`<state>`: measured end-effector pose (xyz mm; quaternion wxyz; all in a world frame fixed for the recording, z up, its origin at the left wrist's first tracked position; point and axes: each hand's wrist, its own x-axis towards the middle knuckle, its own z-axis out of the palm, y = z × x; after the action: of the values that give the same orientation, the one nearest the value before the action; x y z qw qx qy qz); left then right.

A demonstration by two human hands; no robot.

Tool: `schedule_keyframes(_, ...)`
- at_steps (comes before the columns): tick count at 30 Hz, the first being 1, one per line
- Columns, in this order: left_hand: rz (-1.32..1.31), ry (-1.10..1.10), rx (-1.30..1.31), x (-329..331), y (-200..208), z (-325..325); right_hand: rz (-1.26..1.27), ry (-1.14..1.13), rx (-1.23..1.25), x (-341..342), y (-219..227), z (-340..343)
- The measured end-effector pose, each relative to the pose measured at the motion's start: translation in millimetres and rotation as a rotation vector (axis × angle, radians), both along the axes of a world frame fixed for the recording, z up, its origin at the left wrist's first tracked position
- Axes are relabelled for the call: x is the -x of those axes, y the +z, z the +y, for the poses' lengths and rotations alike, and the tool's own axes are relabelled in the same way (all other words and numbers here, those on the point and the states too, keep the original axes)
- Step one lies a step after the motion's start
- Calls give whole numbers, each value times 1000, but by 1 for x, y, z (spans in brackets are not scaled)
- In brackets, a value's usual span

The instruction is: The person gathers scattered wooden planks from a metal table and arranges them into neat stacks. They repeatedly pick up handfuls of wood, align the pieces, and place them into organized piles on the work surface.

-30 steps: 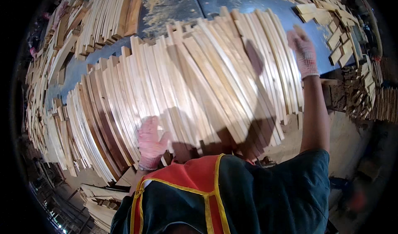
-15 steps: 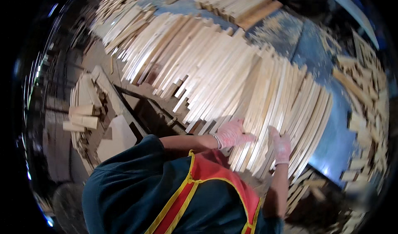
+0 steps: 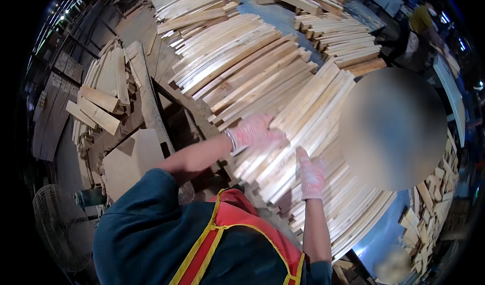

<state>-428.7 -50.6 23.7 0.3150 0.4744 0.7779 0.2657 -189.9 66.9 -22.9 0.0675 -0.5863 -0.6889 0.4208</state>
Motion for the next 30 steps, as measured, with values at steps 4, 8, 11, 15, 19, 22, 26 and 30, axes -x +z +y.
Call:
schedule_keyframes(4,169,-165,393,98,-37,10,83,120,69,89,-16,-12)
schedule_keyframes(8,-164,-3,9,130,-79,-28,43,170,235,107,-39,-10)
schedule_keyframes(11,528,-271,-41,157,-61,-57,-34,208,250,112,-28,-6)
schedule_keyframes(15,998,-496,160,193,-31,-71,-37,298,156,98,-55,2)
schedule_keyframes(19,1124,-292,191,228,-13,-80,-85,337,192,100,-56,10)
schedule_keyframes(22,1021,-210,251,234,7,-73,75,156,347,111,-26,5)
schedule_keyframes(26,689,-133,192,165,-25,-25,141,47,417,124,3,31)
schedule_keyframes(30,115,-13,166,123,-64,26,183,-12,381,140,4,28)
